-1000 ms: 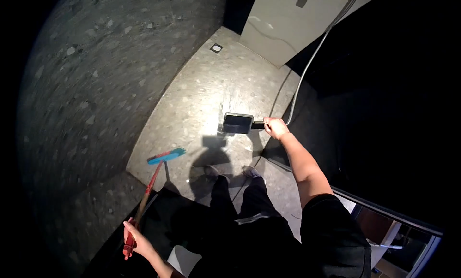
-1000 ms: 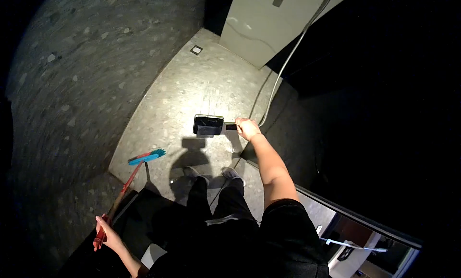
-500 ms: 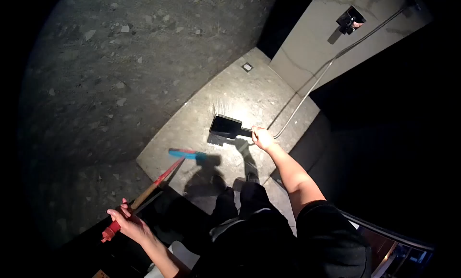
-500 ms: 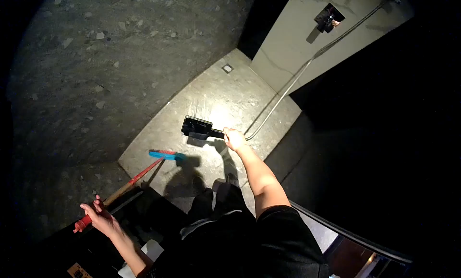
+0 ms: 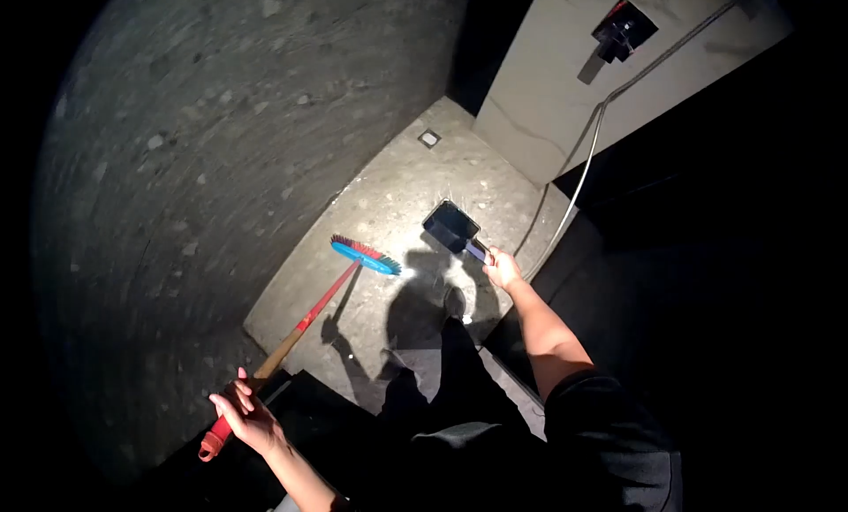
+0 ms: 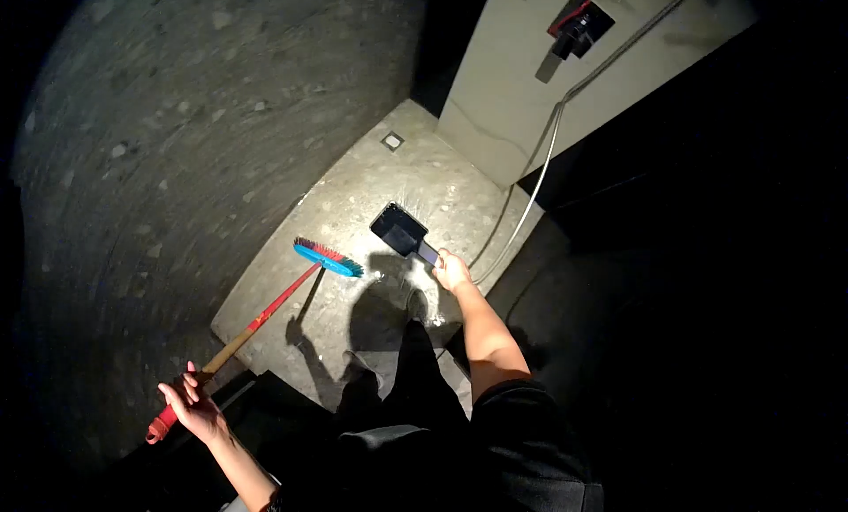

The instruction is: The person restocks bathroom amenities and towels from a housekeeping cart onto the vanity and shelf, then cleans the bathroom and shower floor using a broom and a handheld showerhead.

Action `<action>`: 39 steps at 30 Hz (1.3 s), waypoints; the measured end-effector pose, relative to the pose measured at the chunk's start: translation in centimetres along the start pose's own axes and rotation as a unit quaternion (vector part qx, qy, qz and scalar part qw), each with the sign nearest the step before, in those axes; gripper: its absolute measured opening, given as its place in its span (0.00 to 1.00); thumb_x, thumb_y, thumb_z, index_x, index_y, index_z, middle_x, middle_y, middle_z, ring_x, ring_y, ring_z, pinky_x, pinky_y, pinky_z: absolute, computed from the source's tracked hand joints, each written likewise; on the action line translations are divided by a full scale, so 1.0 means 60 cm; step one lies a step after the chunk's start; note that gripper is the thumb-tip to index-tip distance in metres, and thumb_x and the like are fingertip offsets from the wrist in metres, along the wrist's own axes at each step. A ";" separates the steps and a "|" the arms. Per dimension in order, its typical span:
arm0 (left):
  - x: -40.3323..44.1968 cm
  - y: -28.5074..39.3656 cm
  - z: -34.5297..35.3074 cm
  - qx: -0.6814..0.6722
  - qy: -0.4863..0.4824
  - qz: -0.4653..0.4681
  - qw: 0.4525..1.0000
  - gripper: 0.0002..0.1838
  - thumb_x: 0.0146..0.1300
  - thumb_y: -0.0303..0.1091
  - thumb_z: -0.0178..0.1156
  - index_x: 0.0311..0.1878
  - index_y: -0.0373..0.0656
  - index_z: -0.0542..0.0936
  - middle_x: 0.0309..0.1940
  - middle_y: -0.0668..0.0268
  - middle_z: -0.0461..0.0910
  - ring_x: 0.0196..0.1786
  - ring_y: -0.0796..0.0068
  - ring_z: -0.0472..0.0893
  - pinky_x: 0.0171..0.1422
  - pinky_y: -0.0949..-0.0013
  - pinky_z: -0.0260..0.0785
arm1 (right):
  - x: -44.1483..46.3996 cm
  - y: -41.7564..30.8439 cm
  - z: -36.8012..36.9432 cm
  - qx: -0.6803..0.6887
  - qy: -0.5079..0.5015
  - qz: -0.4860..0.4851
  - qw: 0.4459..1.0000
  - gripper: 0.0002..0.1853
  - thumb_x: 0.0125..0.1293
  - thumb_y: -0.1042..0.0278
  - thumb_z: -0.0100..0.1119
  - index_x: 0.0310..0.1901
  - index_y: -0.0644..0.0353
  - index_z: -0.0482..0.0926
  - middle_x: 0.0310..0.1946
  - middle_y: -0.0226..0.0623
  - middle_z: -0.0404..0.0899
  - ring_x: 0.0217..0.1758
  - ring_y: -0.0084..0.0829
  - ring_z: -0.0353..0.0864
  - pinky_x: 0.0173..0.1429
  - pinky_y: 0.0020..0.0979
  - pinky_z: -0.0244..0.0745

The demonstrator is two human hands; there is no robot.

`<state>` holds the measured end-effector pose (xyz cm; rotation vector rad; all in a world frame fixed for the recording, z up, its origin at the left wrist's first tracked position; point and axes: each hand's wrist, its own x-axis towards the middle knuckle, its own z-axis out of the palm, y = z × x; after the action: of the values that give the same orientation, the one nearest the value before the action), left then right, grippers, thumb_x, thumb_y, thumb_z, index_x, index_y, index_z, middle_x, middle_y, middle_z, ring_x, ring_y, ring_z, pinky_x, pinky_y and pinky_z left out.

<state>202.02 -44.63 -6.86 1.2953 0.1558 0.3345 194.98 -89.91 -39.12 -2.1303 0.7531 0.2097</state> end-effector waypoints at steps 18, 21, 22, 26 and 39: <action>-0.093 -0.059 0.421 0.060 -0.089 -0.067 0.992 0.20 0.64 0.39 0.52 0.18 0.46 0.61 0.16 0.73 0.57 0.24 0.79 0.63 0.58 0.59 0.65 | -0.061 0.186 -0.231 0.515 0.253 0.235 0.784 0.12 0.50 0.74 0.63 0.33 0.65 0.69 0.23 0.34 0.72 0.22 0.26 0.70 0.28 0.32 0.66; -0.093 -0.055 0.419 0.051 -0.106 -0.059 0.991 0.19 0.64 0.38 0.52 0.18 0.46 0.62 0.16 0.73 0.58 0.24 0.79 0.64 0.59 0.57 0.65 | -0.076 0.203 -0.234 0.560 0.397 0.260 0.679 0.13 0.51 0.75 0.62 0.35 0.65 0.67 0.24 0.36 0.72 0.23 0.29 0.71 0.32 0.33 0.68; -0.101 -0.036 0.422 0.045 -0.085 -0.067 0.993 0.18 0.65 0.38 0.52 0.19 0.46 0.64 0.16 0.73 0.59 0.24 0.79 0.66 0.61 0.56 0.64 | -0.090 0.211 -0.247 0.573 0.451 0.291 0.620 0.12 0.51 0.76 0.61 0.34 0.64 0.67 0.23 0.36 0.72 0.24 0.29 0.71 0.33 0.34 0.69; -0.083 -0.042 0.412 0.019 -0.124 -0.068 0.990 0.17 0.66 0.38 0.51 0.20 0.45 0.65 0.16 0.72 0.61 0.24 0.78 0.69 0.63 0.54 0.63 | -0.075 0.278 -0.290 0.645 0.479 0.331 0.495 0.08 0.52 0.76 0.58 0.24 0.63 0.67 0.20 0.36 0.71 0.26 0.28 0.72 0.32 0.36 0.68; -0.042 -0.010 0.449 0.072 -0.073 0.020 0.994 0.21 0.67 0.37 0.47 0.16 0.46 0.62 0.14 0.70 0.58 0.26 0.77 0.66 0.61 0.56 0.65 | 0.116 0.097 -0.077 0.294 0.141 0.192 0.926 0.14 0.55 0.64 0.61 0.38 0.62 0.72 0.31 0.40 0.76 0.31 0.34 0.74 0.40 0.37 0.69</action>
<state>207.78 -70.25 -0.34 1.4626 0.0296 0.2644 196.66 -99.21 -42.88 -1.4418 1.2272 -0.1171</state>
